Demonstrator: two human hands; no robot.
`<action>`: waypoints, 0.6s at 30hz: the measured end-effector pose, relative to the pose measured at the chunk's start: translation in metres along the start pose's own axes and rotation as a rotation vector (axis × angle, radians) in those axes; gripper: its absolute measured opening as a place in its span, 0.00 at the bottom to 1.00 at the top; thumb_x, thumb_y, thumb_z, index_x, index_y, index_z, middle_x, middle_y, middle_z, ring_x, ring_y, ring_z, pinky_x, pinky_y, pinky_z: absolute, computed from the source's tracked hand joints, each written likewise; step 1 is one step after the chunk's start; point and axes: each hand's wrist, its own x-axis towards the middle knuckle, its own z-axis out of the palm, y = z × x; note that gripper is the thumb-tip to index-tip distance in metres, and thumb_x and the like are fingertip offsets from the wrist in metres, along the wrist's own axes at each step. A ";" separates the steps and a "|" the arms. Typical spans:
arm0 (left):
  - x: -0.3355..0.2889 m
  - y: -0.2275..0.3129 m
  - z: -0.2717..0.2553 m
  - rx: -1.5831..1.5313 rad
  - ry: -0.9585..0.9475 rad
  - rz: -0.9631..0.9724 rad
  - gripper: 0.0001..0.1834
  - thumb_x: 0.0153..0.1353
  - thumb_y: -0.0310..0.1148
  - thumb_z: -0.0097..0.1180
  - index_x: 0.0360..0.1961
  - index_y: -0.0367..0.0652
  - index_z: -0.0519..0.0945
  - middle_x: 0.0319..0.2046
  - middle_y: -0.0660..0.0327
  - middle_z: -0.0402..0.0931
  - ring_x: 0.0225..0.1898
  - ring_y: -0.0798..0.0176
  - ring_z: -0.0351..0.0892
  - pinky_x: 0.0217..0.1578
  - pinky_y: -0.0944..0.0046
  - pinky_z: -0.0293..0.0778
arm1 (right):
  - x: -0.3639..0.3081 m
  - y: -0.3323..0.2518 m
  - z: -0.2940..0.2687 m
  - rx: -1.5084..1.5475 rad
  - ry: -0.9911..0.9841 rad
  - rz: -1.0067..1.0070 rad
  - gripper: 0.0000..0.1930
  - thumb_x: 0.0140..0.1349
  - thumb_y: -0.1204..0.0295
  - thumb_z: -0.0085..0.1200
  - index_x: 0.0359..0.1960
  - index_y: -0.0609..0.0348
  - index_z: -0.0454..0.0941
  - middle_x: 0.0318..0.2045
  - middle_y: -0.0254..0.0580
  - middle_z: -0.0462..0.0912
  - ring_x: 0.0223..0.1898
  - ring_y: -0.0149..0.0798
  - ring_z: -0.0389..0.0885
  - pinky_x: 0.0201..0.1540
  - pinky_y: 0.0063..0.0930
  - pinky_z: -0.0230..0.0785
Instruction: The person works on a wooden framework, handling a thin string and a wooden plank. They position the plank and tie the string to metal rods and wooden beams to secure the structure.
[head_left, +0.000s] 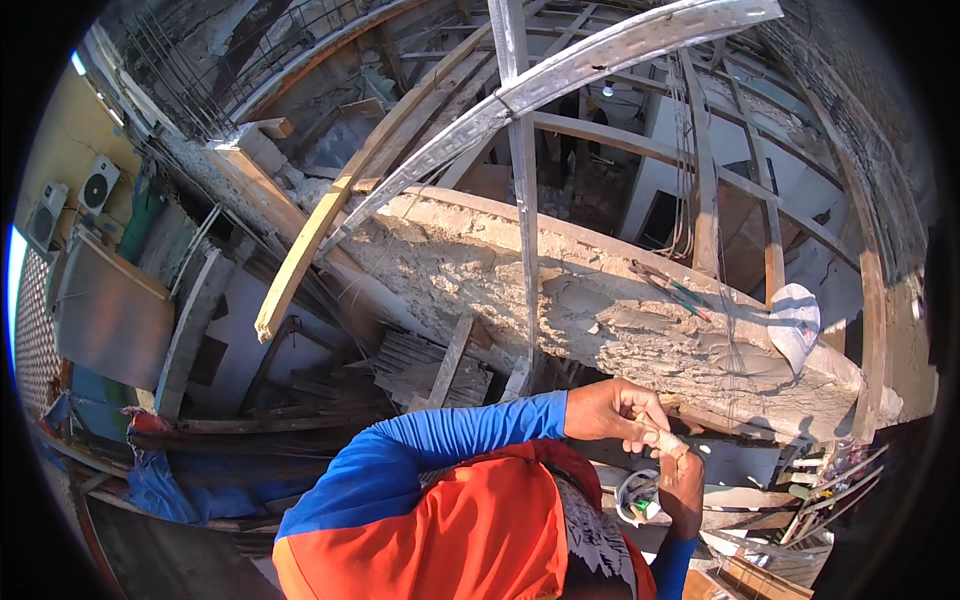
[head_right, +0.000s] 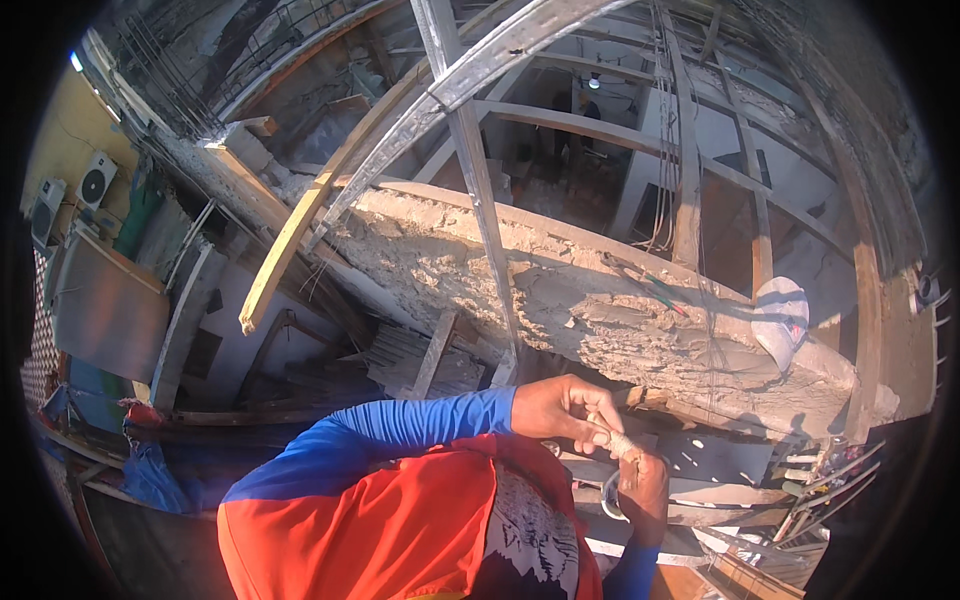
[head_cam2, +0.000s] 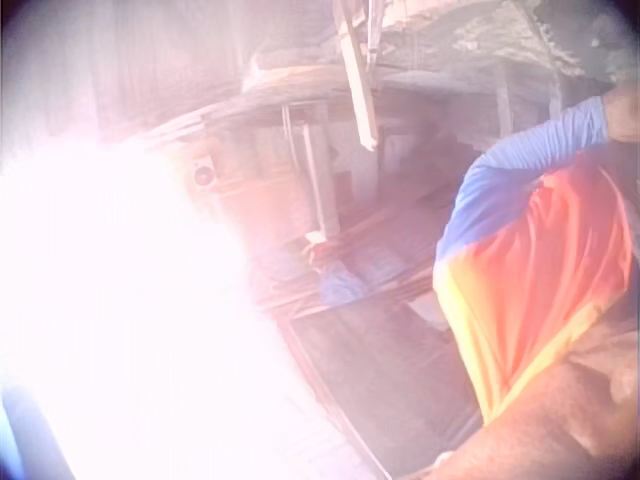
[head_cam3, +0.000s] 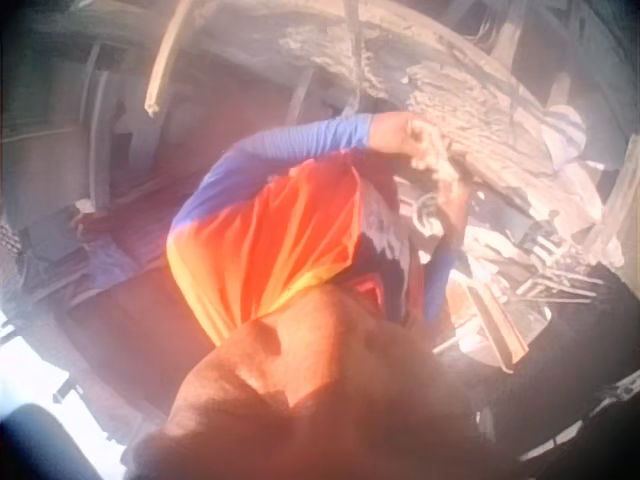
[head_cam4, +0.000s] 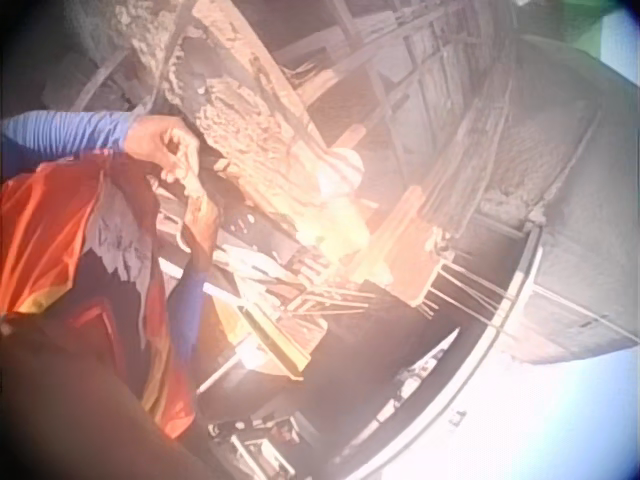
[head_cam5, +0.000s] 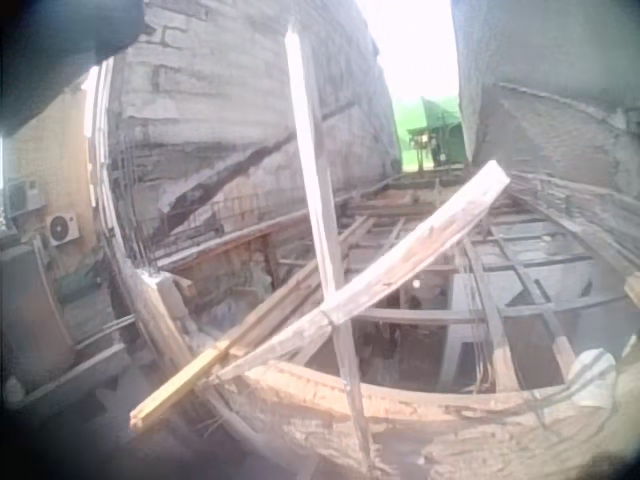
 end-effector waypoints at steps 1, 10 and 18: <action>0.014 -0.016 -0.012 0.087 0.179 0.071 0.11 0.67 0.30 0.61 0.47 0.37 0.82 0.37 0.63 0.83 0.33 0.71 0.81 0.34 0.67 0.78 | -0.009 -0.004 0.010 0.075 -0.049 -0.006 0.13 0.71 0.66 0.48 0.31 0.63 0.76 0.26 0.50 0.78 0.27 0.49 0.79 0.34 0.39 0.70; 0.059 -0.026 0.002 0.503 -0.228 -0.200 0.11 0.68 0.28 0.60 0.49 0.36 0.80 0.37 0.60 0.84 0.35 0.71 0.81 0.38 0.67 0.79 | -0.042 0.004 -0.019 0.205 0.098 0.069 0.14 0.73 0.63 0.46 0.39 0.63 0.77 0.32 0.51 0.80 0.32 0.52 0.80 0.38 0.40 0.72; 0.096 -0.027 0.040 0.302 -0.498 -0.309 0.12 0.66 0.26 0.62 0.49 0.35 0.78 0.34 0.60 0.83 0.33 0.71 0.81 0.37 0.70 0.78 | -0.097 0.037 -0.030 0.105 0.396 0.122 0.16 0.72 0.61 0.49 0.46 0.63 0.77 0.30 0.52 0.78 0.33 0.55 0.78 0.38 0.41 0.71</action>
